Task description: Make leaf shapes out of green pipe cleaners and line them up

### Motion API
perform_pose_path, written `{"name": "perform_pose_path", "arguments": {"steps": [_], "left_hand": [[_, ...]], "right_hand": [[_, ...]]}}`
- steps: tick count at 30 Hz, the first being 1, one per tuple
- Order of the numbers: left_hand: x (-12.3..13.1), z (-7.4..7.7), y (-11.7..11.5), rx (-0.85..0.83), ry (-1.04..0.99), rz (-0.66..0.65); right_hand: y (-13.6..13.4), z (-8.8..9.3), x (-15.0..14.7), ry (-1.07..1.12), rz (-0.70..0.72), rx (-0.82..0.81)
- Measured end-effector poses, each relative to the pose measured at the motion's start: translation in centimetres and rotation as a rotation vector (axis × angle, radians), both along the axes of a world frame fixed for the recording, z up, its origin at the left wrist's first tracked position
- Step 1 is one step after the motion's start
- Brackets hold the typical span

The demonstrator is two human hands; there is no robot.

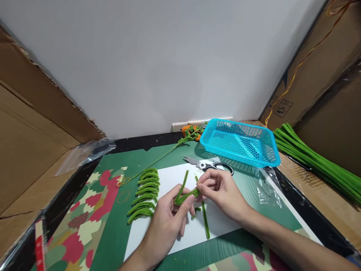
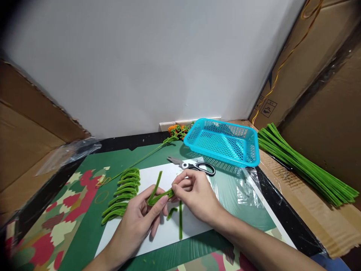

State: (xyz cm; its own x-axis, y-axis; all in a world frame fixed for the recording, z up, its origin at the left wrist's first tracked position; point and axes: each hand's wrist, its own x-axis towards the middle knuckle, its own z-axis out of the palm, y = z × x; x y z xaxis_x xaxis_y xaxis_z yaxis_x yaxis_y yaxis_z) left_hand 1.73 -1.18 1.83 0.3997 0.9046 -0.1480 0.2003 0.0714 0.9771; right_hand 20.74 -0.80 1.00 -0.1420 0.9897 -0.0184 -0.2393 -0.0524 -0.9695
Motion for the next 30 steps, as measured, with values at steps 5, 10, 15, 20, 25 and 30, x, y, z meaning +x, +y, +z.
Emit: {"name": "perform_pose_path", "arguments": {"steps": [5, 10, 15, 20, 25, 30], "left_hand": [[0.1, 0.0, 0.1, -0.012, 0.032, 0.021], [0.2, -0.1, 0.2, -0.059, 0.029, 0.014], [0.2, 0.3, 0.3, -0.157, -0.159, 0.021], [0.0, 0.6, 0.6, -0.300, -0.344, 0.015], [0.1, 0.6, 0.5, -0.357, -0.381, -0.012], [0.0, 0.6, 0.5, -0.395, -0.389, -0.049]], "right_hand": [[-0.5, 0.2, 0.3, -0.172, -0.002, 0.113], [-0.7, 1.0, 1.2, -0.416, 0.024, 0.291], [-0.4, 0.5, 1.6, -0.330, 0.038, 0.303], [-0.2, -0.1, 1.8, -0.541, -0.004, 0.618], [-0.3, -0.6, 2.0, -0.818, -0.042, 0.989], [-0.4, -0.6, 2.6, -0.830, 0.045, 0.983]]}}
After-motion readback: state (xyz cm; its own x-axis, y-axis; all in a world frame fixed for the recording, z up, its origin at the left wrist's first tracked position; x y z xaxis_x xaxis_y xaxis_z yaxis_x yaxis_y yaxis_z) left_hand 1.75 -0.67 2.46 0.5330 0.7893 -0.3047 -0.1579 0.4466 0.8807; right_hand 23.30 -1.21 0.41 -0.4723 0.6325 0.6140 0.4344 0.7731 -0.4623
